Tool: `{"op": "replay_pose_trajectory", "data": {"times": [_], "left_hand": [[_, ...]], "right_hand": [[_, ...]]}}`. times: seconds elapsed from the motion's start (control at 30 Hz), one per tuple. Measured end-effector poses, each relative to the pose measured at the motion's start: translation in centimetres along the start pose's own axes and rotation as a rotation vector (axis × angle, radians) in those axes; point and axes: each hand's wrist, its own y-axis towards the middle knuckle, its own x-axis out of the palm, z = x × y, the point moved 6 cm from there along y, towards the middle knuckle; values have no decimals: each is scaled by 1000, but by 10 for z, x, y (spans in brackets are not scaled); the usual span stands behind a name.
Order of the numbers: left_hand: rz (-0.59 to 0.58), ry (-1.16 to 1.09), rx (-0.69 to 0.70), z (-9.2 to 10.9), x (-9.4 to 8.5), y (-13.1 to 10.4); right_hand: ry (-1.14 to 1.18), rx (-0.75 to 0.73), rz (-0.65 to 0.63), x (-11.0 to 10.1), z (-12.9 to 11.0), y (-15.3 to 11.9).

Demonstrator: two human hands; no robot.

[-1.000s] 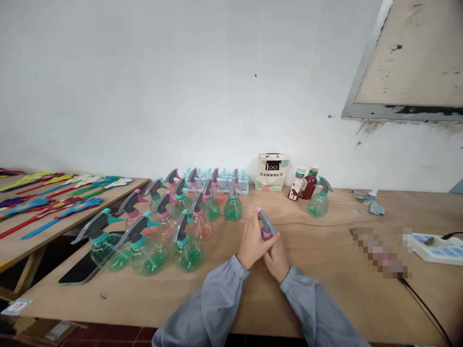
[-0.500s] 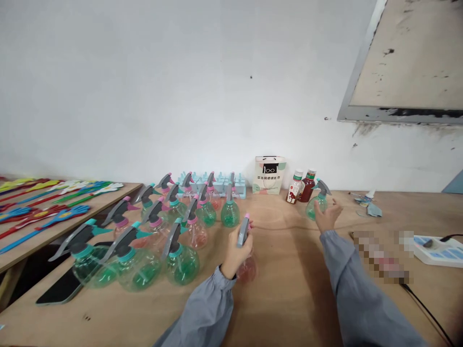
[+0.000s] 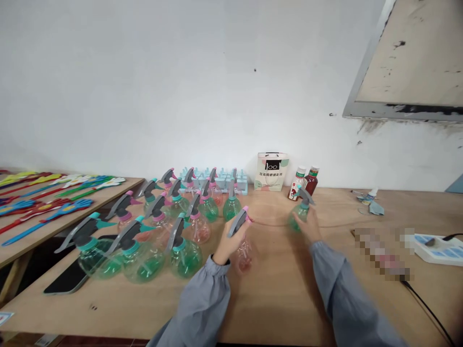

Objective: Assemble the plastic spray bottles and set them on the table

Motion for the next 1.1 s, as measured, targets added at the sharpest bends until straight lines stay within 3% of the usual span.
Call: {"op": "replay_pose_trajectory", "data": {"times": [0.13,0.23,0.33,0.53,0.7,0.9,1.1], "left_hand": [[-105,-51,-26,13,3,1],[-133,-52,-54,18,5,-2],[-119,-40,-83,16,6,-2],[140,-26,-73,1,-8,11],[22,-49,-95,-1,-7,11],[112,-29,-42,-1,-15,11],[42,-96,17,6,-12,9]], "right_hand": [[33,-48,-46,8,-50,-68],[52,-79,-96,12,-73,-93],[50,-86,-72,13,-78,-97],[60,-109,-45,13,-74,-94],[49,-92,-48,14,-72,-95],[61,-82,-47,15,-68,-95],[65,-81,-42,15,-69,-95]]}}
